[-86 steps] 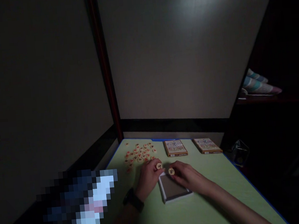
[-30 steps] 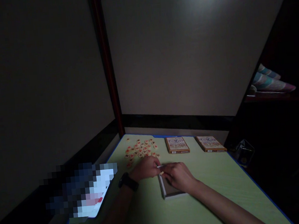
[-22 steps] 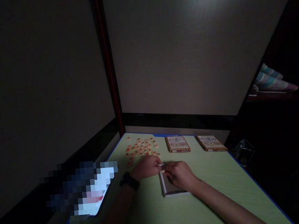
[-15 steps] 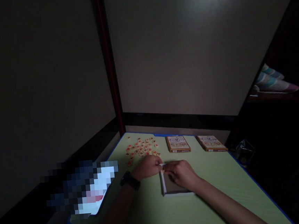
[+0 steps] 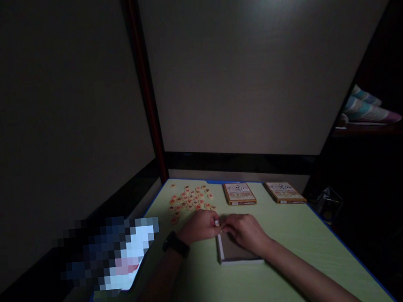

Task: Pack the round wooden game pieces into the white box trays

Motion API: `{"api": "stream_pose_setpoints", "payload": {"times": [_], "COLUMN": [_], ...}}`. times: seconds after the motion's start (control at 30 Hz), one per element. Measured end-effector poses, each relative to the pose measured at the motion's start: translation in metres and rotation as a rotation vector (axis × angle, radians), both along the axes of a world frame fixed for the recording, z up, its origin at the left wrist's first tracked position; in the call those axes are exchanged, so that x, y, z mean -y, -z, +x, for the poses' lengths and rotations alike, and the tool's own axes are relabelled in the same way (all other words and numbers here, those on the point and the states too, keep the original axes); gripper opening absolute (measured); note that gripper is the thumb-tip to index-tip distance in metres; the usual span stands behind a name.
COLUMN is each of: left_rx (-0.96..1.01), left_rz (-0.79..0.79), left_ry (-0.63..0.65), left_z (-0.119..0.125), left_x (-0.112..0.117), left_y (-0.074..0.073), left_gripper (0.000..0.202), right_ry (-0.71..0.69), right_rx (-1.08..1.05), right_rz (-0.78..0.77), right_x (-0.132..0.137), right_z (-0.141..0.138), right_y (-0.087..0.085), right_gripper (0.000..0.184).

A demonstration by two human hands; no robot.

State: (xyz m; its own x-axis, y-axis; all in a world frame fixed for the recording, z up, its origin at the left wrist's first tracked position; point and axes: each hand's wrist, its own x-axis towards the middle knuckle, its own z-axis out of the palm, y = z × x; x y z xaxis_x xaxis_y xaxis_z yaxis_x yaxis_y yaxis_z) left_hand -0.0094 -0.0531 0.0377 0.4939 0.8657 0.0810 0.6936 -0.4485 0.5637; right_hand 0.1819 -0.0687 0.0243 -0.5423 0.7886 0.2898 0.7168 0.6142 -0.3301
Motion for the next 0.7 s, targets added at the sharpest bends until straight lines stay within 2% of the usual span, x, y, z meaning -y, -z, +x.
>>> {"api": "stream_pose_setpoints", "payload": {"times": [0.1,0.2,0.3,0.37,0.43,0.53,0.67,0.7], "left_rx": [-0.015,-0.006,0.024,0.037,0.037,0.036,0.080,0.090], "left_rz": [0.016,0.051,0.054,0.056,0.074,0.086,0.069,0.074], "left_ry": [0.012,-0.001,-0.029,-0.064,-0.104,-0.129,-0.133,-0.135], "left_z": [0.000,0.001,0.002,0.001,0.000,-0.001,-0.001,0.000], "left_x": [0.001,0.003,0.003,0.002,0.001,-0.001,-0.002,-0.002], "left_y": [-0.001,-0.002,-0.002,-0.002,-0.002,-0.003,-0.003,-0.003], "left_gripper": [0.010,0.013,0.021,0.024,0.025,0.022,0.013,0.012], "right_ry": [0.000,-0.097,-0.189,-0.224,-0.224,-0.152,-0.040,-0.041], "right_rx": [-0.184,-0.345,-0.463,-0.561,-0.657,-0.708,-0.483,-0.420], "right_rz": [-0.049,-0.189,-0.408,-0.533,-0.582,-0.513,-0.327,-0.269], "right_x": [-0.001,-0.002,-0.002,-0.002,-0.003,-0.003,0.001,0.002], "right_z": [0.007,0.015,0.020,0.020,0.018,0.015,0.016,0.017], "right_y": [-0.006,-0.010,-0.009,-0.007,-0.004,-0.001,-0.004,-0.005], "right_gripper": [0.006,0.012,0.011,0.014,0.021,0.031,0.015,0.017]}}
